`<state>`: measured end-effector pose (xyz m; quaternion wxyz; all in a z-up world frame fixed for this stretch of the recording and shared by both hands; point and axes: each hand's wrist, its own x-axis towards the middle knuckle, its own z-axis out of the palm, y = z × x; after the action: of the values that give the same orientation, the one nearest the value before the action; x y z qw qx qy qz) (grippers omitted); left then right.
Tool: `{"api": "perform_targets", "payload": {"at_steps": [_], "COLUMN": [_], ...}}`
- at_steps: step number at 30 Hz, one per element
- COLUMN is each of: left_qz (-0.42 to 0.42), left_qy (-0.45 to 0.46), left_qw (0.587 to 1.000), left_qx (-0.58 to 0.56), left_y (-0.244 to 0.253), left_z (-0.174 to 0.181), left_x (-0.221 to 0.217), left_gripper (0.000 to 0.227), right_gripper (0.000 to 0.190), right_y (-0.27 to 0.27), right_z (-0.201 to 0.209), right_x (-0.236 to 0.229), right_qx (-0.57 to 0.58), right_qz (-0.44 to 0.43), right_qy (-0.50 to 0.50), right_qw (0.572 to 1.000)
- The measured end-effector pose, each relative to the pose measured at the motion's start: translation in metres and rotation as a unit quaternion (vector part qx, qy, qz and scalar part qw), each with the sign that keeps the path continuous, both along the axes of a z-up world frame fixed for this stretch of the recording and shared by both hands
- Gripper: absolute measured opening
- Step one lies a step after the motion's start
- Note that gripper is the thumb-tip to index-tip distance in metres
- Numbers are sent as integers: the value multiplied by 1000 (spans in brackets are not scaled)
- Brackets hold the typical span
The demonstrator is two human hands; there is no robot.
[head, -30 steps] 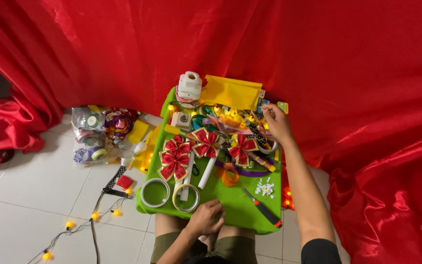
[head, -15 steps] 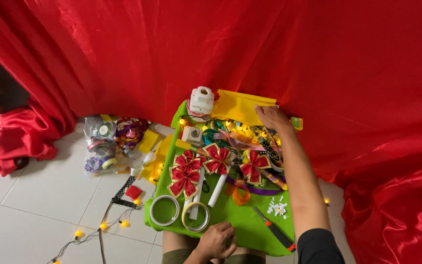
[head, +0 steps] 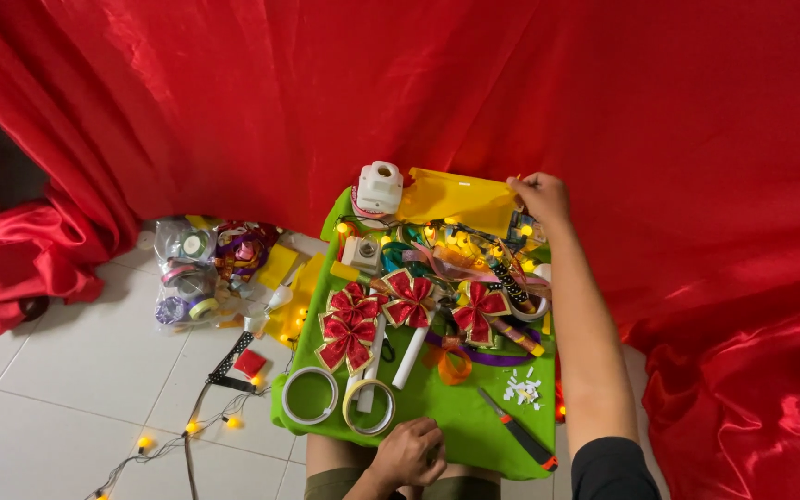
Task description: Wrapping a small cardboard tube with yellow paper and securing it with adhesive tape.
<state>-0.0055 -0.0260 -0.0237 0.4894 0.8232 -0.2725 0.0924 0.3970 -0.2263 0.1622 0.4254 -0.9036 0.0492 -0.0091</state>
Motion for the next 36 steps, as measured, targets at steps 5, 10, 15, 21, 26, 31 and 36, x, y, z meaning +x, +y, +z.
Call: {"api": "perform_targets", "payload": {"at_steps": [5,10,15,21,26,31,36], "left_qz": [16,20,17,-56,-156,-138,-2], "left_qy": [-15,-8,4,98,273,382,356], "left_qw": [1000,1000,1000,980,842,735,820], "left_qx": [5,20,14,-163,-439,-543,-449], "left_y": [-1,-2,0,2,-36,-43,-7], "left_z": [3,-3,10,4,-21,-22,28], "left_x": [-1,-5,-4,2,-10,-24,-30], "left_gripper": [9,10,10,24,79,71,29], "right_gripper": [9,13,7,9,24,17,7], "right_y": [-22,-27,-34,-36,-86,-122,-152], "right_z": [25,72,98,75,3,-72,-140], "right_x": [-7,-68,-171,-292,-341,-375,-399], "right_qx": [417,551,608,630,700,725,648], "right_qz": [0,37,157,148,156,59,-51], "right_qy": [13,-34,-60,-43,1,14,37], "right_qw": [909,833,776,761,697,686,759]}}
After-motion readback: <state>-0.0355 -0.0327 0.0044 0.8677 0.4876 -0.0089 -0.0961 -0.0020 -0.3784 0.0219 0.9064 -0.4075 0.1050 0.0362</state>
